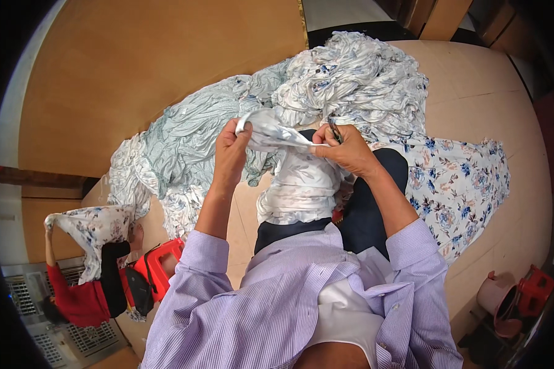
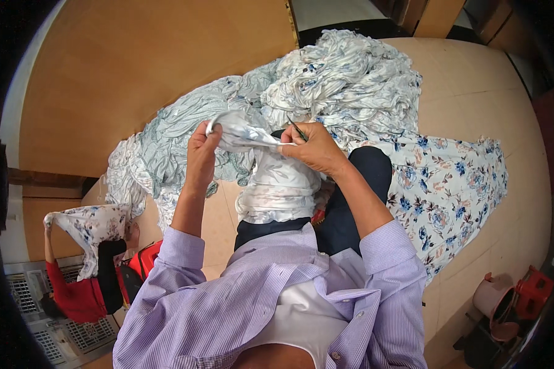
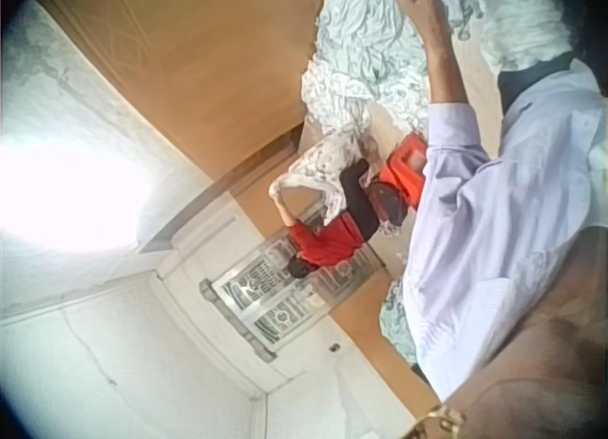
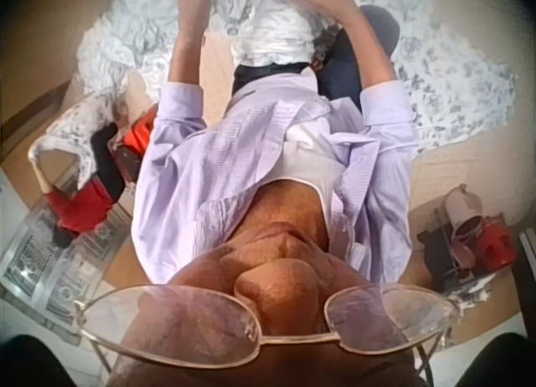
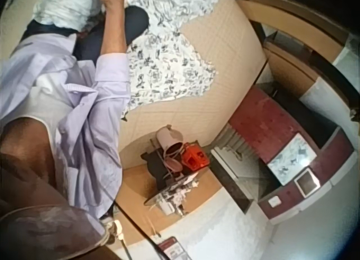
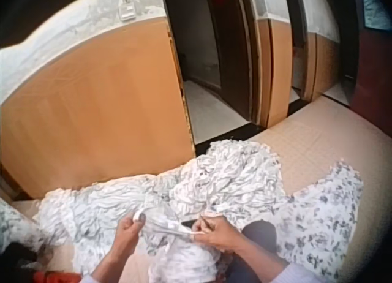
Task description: Using scissors to inspect and remove tags or loose threads from clothes in a stockroom.
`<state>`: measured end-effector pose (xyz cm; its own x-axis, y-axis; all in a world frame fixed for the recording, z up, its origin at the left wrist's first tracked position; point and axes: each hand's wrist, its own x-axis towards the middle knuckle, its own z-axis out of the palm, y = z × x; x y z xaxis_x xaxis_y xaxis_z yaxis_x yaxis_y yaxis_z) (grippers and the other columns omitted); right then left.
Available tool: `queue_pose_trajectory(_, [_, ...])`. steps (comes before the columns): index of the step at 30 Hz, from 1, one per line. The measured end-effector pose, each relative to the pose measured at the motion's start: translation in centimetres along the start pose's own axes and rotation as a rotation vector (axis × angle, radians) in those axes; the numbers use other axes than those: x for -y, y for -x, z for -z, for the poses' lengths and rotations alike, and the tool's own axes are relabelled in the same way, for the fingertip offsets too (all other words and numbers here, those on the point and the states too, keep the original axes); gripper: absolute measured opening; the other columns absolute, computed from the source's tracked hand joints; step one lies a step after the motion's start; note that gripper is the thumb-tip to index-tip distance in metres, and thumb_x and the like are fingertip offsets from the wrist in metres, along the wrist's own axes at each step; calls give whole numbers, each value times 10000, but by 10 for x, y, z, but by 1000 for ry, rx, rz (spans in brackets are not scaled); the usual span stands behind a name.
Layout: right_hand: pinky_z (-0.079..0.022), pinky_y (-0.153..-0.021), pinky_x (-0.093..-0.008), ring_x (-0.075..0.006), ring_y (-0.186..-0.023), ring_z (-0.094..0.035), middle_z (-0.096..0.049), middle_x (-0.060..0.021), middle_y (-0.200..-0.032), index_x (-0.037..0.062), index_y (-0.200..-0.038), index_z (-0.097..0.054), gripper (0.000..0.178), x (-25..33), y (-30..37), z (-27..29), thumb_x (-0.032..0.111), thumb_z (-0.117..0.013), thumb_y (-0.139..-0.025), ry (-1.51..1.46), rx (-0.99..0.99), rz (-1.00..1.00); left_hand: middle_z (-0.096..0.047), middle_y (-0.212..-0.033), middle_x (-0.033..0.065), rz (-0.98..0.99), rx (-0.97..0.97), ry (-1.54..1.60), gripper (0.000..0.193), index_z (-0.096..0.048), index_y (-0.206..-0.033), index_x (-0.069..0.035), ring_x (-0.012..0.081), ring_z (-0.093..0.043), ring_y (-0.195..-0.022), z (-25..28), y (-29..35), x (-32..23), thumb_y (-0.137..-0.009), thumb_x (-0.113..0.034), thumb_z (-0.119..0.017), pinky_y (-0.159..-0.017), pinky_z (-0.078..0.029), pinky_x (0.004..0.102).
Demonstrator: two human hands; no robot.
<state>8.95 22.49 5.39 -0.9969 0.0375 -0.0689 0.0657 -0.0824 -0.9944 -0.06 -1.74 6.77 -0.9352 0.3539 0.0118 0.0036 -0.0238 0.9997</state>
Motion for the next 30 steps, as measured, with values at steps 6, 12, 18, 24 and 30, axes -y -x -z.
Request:
queue_pose_trajectory(6, [-432,-655,-213,-83,-633,-489,-583,-12,-728,129,-552,-302,459,-1,4,-5,-74,-693,-681,88,8,21,-578,-1130,58,-502,53,-629,410,-547,-1177,-80,140,-543,-915,-39,14,-20,-789,40,-598,-676,-418,214])
queue_pose_trajectory(12, [-439,-659,-208,-96,-657,-514,-609,-34,-751,131,-553,-298,467,12,11,0,-72,-702,-670,31,-31,101,-603,-1111,55,-311,481,-538,437,-565,-1166,-85,168,-566,-874,-81,20,-45,-756,59,-609,-645,-428,245])
queue_pose_trajectory(18, [-430,-658,-198,-98,-661,-517,-607,-35,-751,135,-556,-305,471,29,25,20,-63,-720,-654,-66,13,-15,-637,-1011,60,-345,608,-777,367,-617,-1077,-67,201,-572,-730,-83,2,-51,-727,47,-624,-597,-442,284])
queue_pose_trajectory(24, [-419,-661,-206,-102,-660,-510,-605,-32,-748,140,-560,-318,476,28,38,32,-54,-746,-633,-117,91,-75,-660,-895,71,-565,730,-864,324,-650,-989,-36,216,-529,-592,-89,-6,-64,-683,66,-612,-548,-442,299])
queue_pose_trajectory(30, [-409,-666,-215,-102,-661,-501,-591,-18,-722,145,-564,-322,493,28,50,38,-40,-777,-607,-141,72,-69,-629,-672,72,-425,619,-885,310,-673,-888,-20,222,-506,-532,-94,-4,-103,-623,98,-562,-519,-420,309])
